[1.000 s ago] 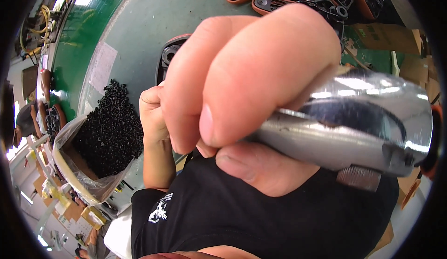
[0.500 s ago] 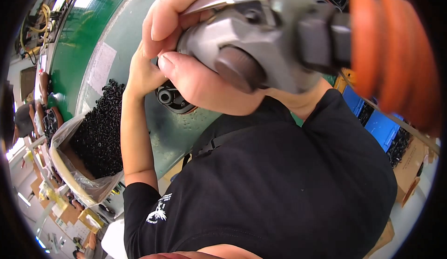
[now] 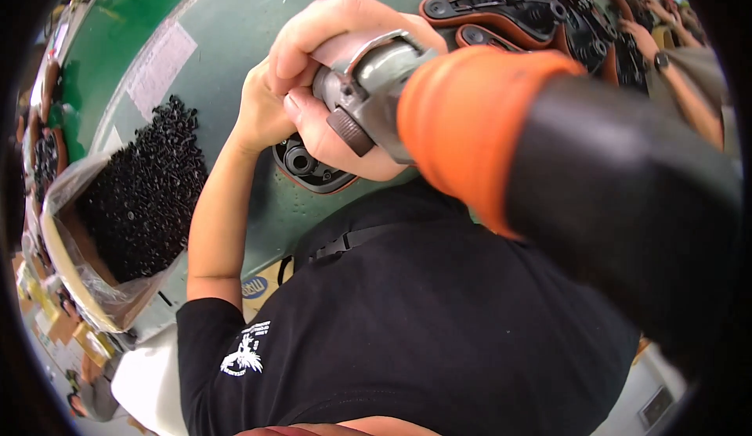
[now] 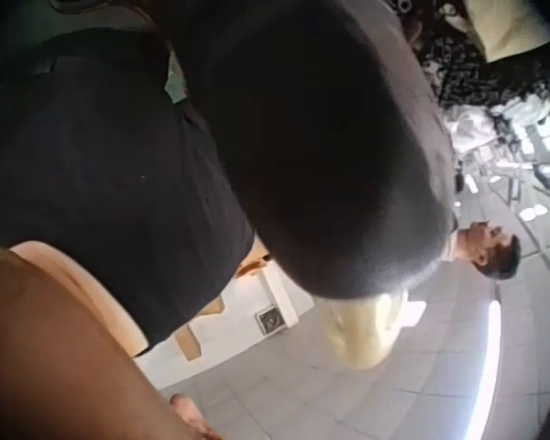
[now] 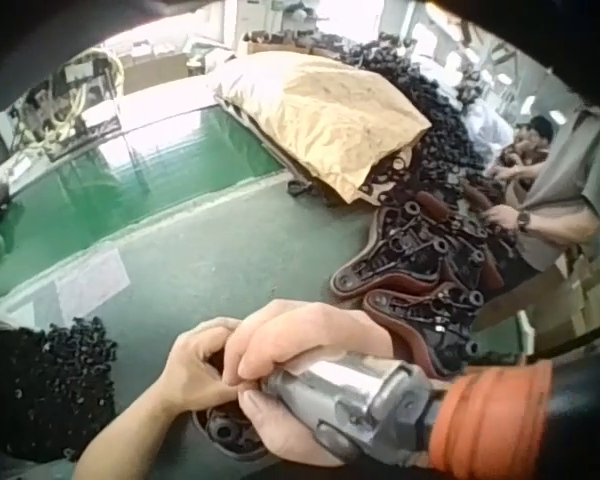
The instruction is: The recorder is assembling bicycle seats by using a pneumatic screwdriver to drive screws or pins into the seat bases on a factory line.
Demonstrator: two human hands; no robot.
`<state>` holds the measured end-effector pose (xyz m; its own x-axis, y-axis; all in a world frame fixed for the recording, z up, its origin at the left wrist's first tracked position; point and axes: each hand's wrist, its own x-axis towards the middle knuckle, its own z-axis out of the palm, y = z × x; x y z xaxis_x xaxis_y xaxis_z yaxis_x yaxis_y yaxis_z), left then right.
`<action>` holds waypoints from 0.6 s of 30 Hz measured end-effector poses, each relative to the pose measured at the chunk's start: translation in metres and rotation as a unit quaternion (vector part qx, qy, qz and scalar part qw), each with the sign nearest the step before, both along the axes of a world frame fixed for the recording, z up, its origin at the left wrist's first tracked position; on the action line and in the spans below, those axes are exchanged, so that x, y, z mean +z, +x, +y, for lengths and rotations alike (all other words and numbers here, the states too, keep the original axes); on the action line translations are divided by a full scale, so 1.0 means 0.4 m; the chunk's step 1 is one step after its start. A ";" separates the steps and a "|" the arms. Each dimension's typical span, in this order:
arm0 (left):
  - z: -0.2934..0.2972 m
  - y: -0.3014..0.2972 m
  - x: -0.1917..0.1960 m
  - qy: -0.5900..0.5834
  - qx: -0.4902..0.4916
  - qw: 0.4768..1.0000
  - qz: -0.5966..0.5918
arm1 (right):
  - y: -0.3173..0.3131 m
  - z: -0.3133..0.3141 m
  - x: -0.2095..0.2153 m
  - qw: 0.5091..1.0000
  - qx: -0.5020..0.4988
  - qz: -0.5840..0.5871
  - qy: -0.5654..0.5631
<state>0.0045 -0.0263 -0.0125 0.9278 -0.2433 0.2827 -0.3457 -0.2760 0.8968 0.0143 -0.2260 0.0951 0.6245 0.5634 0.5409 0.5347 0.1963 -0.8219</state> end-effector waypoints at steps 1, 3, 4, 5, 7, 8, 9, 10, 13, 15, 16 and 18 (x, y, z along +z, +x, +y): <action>0.005 -0.002 -0.005 -0.026 -0.012 0.999 0.015 | 0.005 0.008 0.000 1.000 0.012 -0.002 0.002; 0.014 0.002 -0.011 -0.050 -0.034 0.998 0.009 | 0.019 0.010 0.004 0.999 0.033 -0.011 -0.017; 0.014 0.003 -0.013 -0.056 -0.025 0.998 0.009 | 0.023 0.012 0.011 0.998 0.026 -0.020 -0.051; 0.012 0.002 -0.014 -0.041 -0.024 0.999 0.009 | 0.027 0.017 -0.001 0.998 0.033 -0.003 -0.046; 0.013 0.007 -0.019 -0.020 -0.031 0.999 0.003 | 0.043 0.022 -0.017 0.997 0.059 0.011 -0.039; 0.010 0.006 -0.021 -0.022 -0.030 0.999 0.000 | 0.038 0.025 -0.019 0.997 0.060 0.008 -0.041; 0.008 0.009 -0.021 -0.030 -0.024 0.999 0.002 | 0.029 0.032 -0.025 0.999 0.029 0.023 -0.034; 0.002 0.012 -0.024 -0.038 -0.020 0.999 0.003 | 0.023 0.038 -0.025 0.999 -0.003 0.036 -0.025; -0.008 -0.003 -0.003 0.010 0.006 1.000 -0.011 | 0.029 0.050 -0.015 1.000 0.009 -0.002 0.020; -0.004 -0.013 0.005 -0.037 -0.005 0.999 0.023 | -0.009 0.007 0.027 0.999 0.001 0.033 0.043; 0.011 -0.008 0.007 0.004 -0.011 1.000 -0.015 | -0.024 -0.026 0.042 0.998 -0.013 0.023 0.053; 0.032 -0.009 0.023 0.008 0.029 0.999 -0.020 | -0.053 -0.105 0.030 0.991 -0.066 0.064 0.099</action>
